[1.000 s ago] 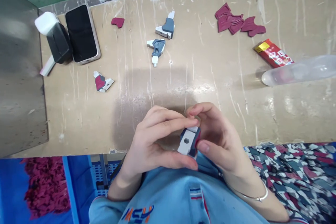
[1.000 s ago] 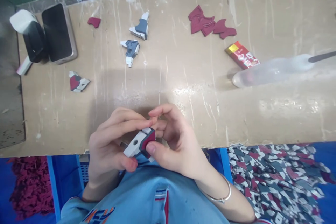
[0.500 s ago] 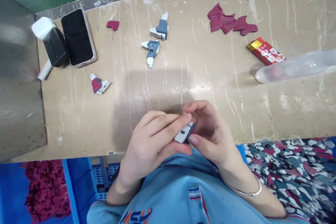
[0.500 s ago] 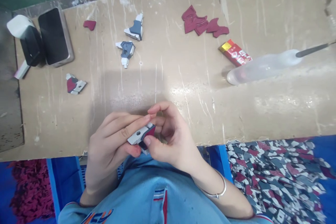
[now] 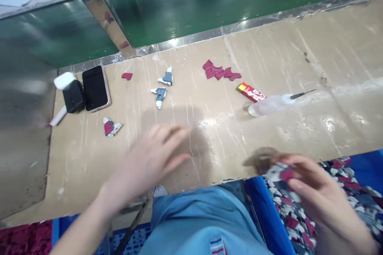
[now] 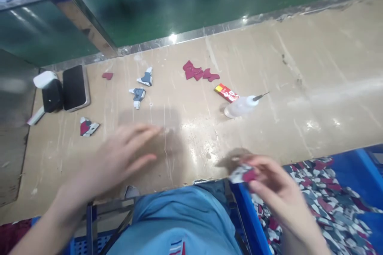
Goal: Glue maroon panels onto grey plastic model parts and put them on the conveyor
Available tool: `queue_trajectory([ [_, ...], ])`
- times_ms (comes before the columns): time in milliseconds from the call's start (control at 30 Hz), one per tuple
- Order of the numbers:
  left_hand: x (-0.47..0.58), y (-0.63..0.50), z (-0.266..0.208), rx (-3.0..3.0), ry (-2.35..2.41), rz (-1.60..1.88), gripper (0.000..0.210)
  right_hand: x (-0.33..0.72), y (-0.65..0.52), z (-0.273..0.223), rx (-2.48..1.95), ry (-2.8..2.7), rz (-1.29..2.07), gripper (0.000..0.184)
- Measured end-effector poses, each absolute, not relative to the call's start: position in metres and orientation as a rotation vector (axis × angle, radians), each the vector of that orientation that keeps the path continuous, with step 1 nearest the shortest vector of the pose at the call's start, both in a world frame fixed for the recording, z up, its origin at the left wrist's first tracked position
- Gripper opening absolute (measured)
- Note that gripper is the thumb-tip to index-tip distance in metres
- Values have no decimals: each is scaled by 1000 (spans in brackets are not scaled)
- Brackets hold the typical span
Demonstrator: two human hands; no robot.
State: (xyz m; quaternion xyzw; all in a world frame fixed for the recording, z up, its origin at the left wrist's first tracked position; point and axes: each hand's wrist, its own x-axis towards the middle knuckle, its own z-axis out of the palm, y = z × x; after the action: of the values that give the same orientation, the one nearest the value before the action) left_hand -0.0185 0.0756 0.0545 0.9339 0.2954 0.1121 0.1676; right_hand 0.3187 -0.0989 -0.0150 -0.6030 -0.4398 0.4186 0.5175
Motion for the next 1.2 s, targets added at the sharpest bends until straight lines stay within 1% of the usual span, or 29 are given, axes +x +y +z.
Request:
queue_trajectory([
  [67,-19,105,54,2673,1182,190,56,366,-136,-34,-1759,-858,717,14],
  [100,-18,120,53,2659,1363,130,57,383,-152,-43,-1818,-790,607,11],
  [167,-13,147,48,2624,1605,9,58,404,-179,-57,-1903,-725,509,5],
  [233,-7,167,42,2625,1673,-21,51,410,-194,-66,-1998,-672,477,10],
  [333,-7,181,32,2729,1499,61,41,405,-196,-71,-2121,-494,360,25],
  [400,-13,182,23,2793,1206,133,40,397,-186,-68,-2110,-350,263,31],
  [467,-19,177,12,2792,953,212,40,384,-167,-59,-2012,-251,252,37],
  [533,-23,168,4,2790,806,274,40,364,-140,-47,-1843,-216,361,44],
  [567,-24,162,1,2782,779,306,41,352,-124,-41,-1738,-221,464,47],
  [600,-25,157,-2,2763,792,349,45,339,-107,-34,-1624,-229,590,52],
  [700,-28,145,-3,2732,1087,468,72,302,-53,-17,-1272,-254,1005,70],
  [733,-29,143,-2,2745,1200,457,75,293,-38,-12,-1162,-256,1120,76],
  [767,-30,142,0,2770,1278,406,73,286,-24,-9,-1059,-255,1215,79],
  [833,-31,141,2,2818,1337,227,62,277,-2,-5,-875,-244,1350,83],
  [900,-29,141,4,2817,1345,95,52,276,14,-5,-728,-217,1421,82],
  [967,-25,140,5,2772,1358,44,48,278,26,-8,-622,-178,1455,75],
  [1033,-20,138,3,2695,1317,123,46,282,37,-12,-553,-135,1474,58],
  [1133,-15,127,3,2466,1327,356,41,289,49,-14,-494,-74,1505,29],
  [1200,-15,112,9,2230,1371,460,43,290,50,-12,-475,-36,1532,21],
])
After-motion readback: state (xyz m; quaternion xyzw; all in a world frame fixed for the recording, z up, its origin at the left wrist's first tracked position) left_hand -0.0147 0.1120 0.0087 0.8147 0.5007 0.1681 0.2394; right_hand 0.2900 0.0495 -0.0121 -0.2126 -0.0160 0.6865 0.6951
